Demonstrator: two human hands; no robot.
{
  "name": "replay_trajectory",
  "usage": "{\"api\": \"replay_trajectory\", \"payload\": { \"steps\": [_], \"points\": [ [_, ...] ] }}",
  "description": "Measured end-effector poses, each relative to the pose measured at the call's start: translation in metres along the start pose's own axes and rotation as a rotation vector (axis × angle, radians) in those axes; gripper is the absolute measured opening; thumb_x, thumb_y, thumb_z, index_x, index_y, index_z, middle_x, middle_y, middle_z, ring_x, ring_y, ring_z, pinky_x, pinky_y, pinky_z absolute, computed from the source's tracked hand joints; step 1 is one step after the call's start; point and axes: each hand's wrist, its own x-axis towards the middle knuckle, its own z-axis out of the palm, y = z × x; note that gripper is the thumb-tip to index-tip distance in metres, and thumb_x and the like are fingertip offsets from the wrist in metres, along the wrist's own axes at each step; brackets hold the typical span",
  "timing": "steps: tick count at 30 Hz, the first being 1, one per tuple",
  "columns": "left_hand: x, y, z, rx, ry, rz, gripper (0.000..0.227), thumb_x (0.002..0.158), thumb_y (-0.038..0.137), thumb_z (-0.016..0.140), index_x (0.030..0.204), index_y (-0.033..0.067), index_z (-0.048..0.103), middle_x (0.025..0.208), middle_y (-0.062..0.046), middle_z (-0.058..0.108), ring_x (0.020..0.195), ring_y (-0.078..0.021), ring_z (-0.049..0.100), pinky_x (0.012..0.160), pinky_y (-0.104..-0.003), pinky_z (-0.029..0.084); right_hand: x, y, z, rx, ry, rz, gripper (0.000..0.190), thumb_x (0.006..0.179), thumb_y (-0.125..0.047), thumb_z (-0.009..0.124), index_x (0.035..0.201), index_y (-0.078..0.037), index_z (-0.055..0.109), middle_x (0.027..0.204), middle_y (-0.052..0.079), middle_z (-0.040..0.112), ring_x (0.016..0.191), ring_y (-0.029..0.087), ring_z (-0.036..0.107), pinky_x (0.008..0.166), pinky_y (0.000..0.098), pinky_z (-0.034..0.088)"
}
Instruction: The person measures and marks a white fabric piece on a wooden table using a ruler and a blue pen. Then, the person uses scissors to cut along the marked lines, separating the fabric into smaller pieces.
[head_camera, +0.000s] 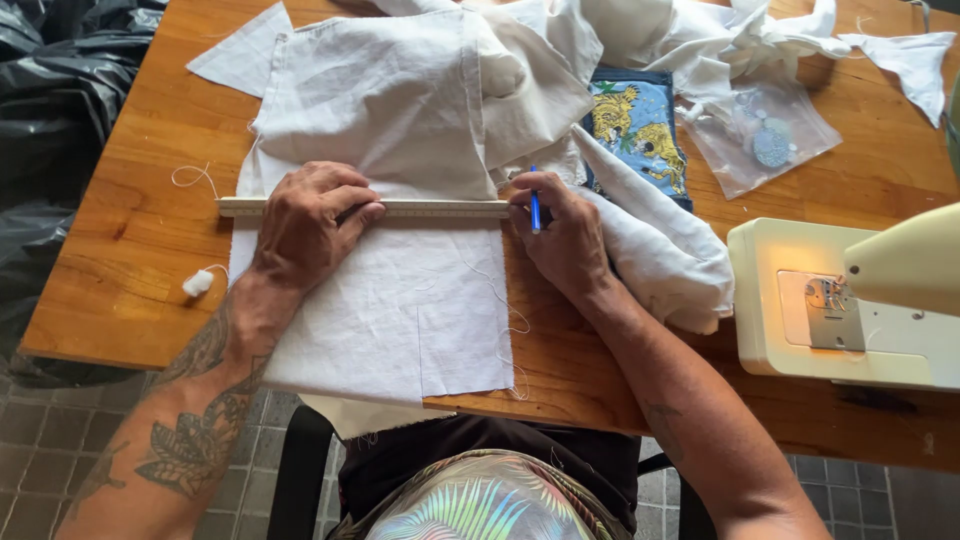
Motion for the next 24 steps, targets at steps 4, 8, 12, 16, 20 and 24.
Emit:
{"api": "replay_trajectory", "payload": {
  "steps": [4, 8, 12, 16, 20, 24],
  "points": [
    [0.000, 0.003, -0.002, -0.031, 0.023, 0.013, 0.005, 0.106, 0.028, 0.094, 0.107, 0.0252, 0.089, 0.113, 0.006, 0.080, 0.125, -0.0187, 0.076, 0.105, -0.039, 0.060, 0.006, -0.010, -0.001, 0.012, 0.019, -0.012, 0.031, 0.095, -0.004, 0.091, 0.118, -0.023, 0.082, 0.109, 0.000, 0.090, 0.099, 0.030, 0.086, 0.091, 0.0445, 0.068],
    [0.003, 0.001, -0.002, -0.017, 0.034, 0.046, 0.007, 0.105, 0.028, 0.095, 0.106, 0.0246, 0.089, 0.110, 0.004, 0.078, 0.121, -0.0205, 0.075, 0.105, -0.040, 0.060, 0.007, -0.010, -0.002, 0.014, 0.013, 0.015, 0.032, 0.096, -0.005, 0.091, 0.119, -0.025, 0.082, 0.108, -0.001, 0.090, 0.099, 0.031, 0.087, 0.092, 0.0457, 0.067],
    [0.001, 0.002, -0.003, -0.013, 0.026, 0.044, 0.007, 0.107, 0.029, 0.094, 0.106, 0.0244, 0.089, 0.111, 0.004, 0.077, 0.122, -0.0211, 0.075, 0.105, -0.040, 0.059, 0.005, -0.008, -0.001, 0.004, 0.001, 0.027, 0.035, 0.096, -0.005, 0.091, 0.123, -0.025, 0.082, 0.106, -0.001, 0.090, 0.099, 0.031, 0.087, 0.091, 0.0464, 0.068],
    [0.001, 0.004, -0.005, -0.011, 0.025, 0.042, 0.006, 0.107, 0.026, 0.094, 0.105, 0.0238, 0.089, 0.111, 0.004, 0.077, 0.122, -0.0211, 0.074, 0.106, -0.040, 0.057, 0.003, -0.005, 0.002, 0.001, -0.006, 0.034, 0.037, 0.097, -0.006, 0.090, 0.126, -0.026, 0.080, 0.105, -0.002, 0.089, 0.100, 0.030, 0.087, 0.091, 0.0464, 0.068],
    [0.002, 0.003, -0.004, 0.005, 0.029, 0.040, 0.006, 0.105, 0.028, 0.095, 0.106, 0.0252, 0.089, 0.107, 0.005, 0.075, 0.119, -0.0200, 0.074, 0.106, -0.040, 0.057, 0.005, -0.026, -0.010, 0.034, 0.030, 0.019, 0.028, 0.109, -0.011, 0.085, 0.134, -0.024, 0.083, 0.097, 0.008, 0.088, 0.090, 0.039, 0.084, 0.082, 0.0510, 0.066],
    [0.000, -0.001, 0.001, -0.011, 0.051, 0.042, 0.009, 0.101, 0.028, 0.097, 0.103, 0.0241, 0.090, 0.103, 0.002, 0.071, 0.113, -0.0232, 0.071, 0.101, -0.041, 0.057, 0.015, -0.055, -0.013, 0.294, 0.016, 0.097, 0.023, 0.123, -0.019, 0.069, 0.138, -0.012, 0.085, 0.078, 0.005, 0.080, 0.065, 0.013, 0.068, 0.069, 0.0336, 0.062]
  ]
}}
